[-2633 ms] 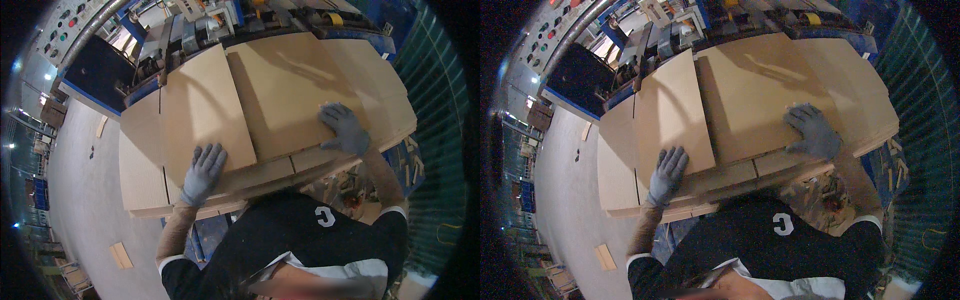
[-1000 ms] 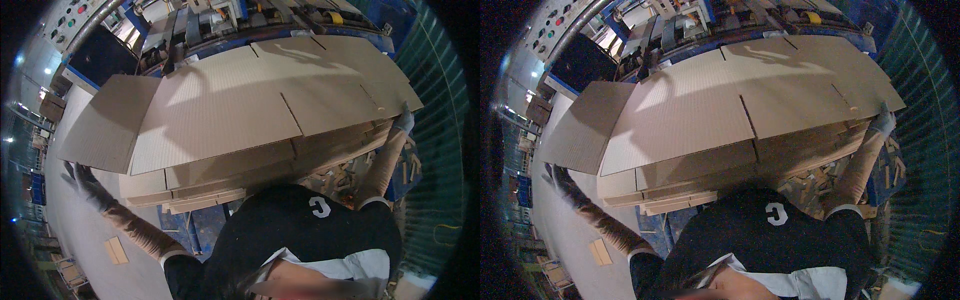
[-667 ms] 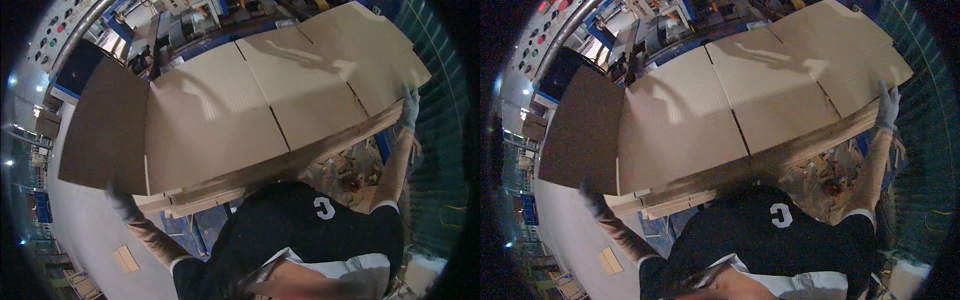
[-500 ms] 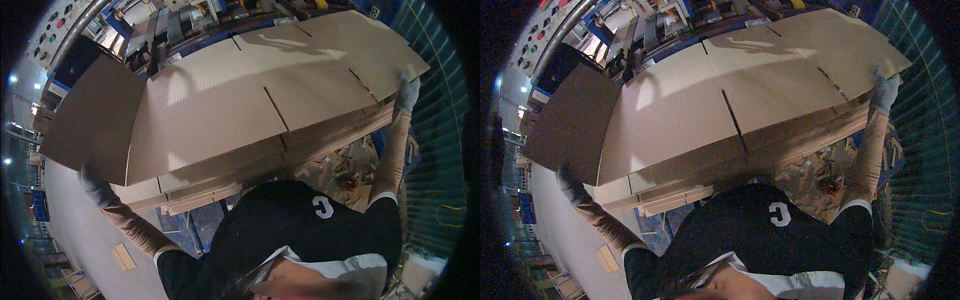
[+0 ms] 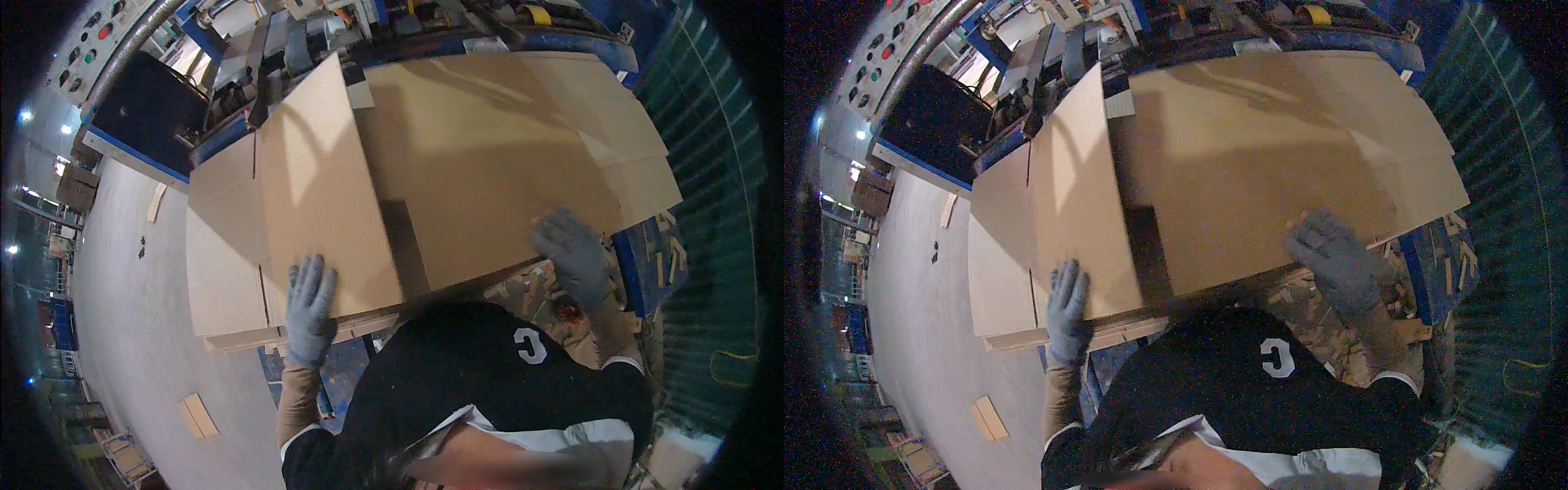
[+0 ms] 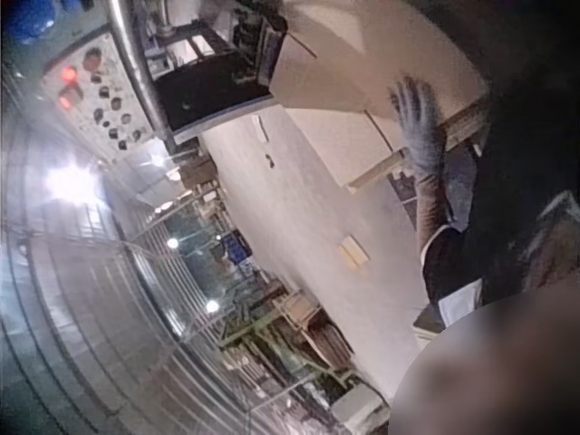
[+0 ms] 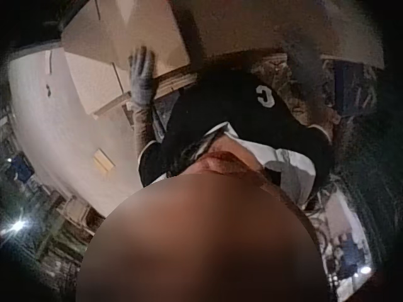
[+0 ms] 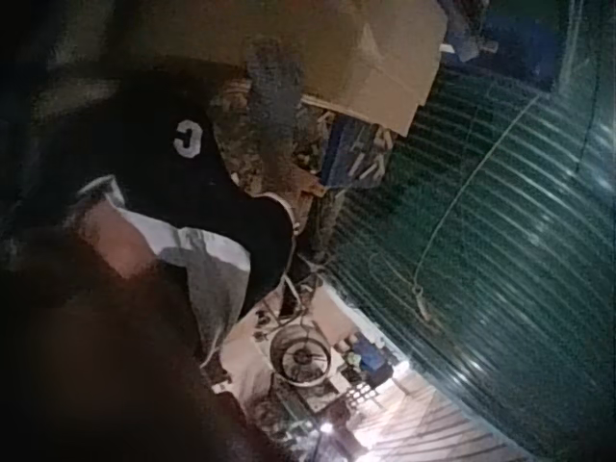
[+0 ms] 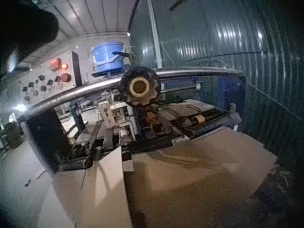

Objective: The person repeatedly picks up flat cardboard sheets from a conveyor and stacks them on a growing pile. The hands align each sheet and place it on top of the previous ones, maintaining a neat stack throughout the clip.

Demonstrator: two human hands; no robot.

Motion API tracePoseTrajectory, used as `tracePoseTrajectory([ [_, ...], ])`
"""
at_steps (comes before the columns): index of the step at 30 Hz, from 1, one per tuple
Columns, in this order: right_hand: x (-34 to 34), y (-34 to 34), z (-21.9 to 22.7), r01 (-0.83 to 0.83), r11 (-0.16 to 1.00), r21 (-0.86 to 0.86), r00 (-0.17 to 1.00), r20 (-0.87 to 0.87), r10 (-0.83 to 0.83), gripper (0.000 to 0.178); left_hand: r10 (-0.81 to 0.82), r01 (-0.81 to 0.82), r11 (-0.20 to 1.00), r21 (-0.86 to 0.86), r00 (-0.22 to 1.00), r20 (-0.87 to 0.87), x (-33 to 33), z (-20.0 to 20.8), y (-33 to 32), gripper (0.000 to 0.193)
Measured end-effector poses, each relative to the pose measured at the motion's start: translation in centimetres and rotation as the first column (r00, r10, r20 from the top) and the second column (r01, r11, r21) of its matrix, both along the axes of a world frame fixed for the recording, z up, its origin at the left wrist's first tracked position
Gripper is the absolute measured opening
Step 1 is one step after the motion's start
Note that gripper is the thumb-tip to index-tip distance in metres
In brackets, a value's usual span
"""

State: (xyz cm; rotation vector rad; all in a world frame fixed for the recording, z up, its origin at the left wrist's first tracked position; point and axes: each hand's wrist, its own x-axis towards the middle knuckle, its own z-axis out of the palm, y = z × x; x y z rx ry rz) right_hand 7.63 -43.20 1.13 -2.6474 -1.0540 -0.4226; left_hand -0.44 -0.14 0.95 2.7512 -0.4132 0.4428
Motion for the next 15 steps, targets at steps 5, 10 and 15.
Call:
tracePoseTrajectory([
  [5,1.0,0.2,-0.3,-0.086,0.994,-0.074,0.990,-0.122,0.077,0.043,-0.037,0.056,0.975,0.216,0.995,-0.093,1.4,-1.2,-1.2,0.056],
  [10,3.8,-1.0,-2.7,-0.138,0.985,-0.104,0.989,-0.073,0.131,0.037,-0.059,0.098,0.955,0.279,0.988,-0.143,3.7,-1.6,0.1,0.053],
  [15,10.1,-1.9,-3.1,-0.088,0.983,-0.159,0.996,-0.008,0.088,0.047,-0.115,0.110,0.970,0.215,0.993,0.012,7.5,-1.8,2.4,0.060],
])
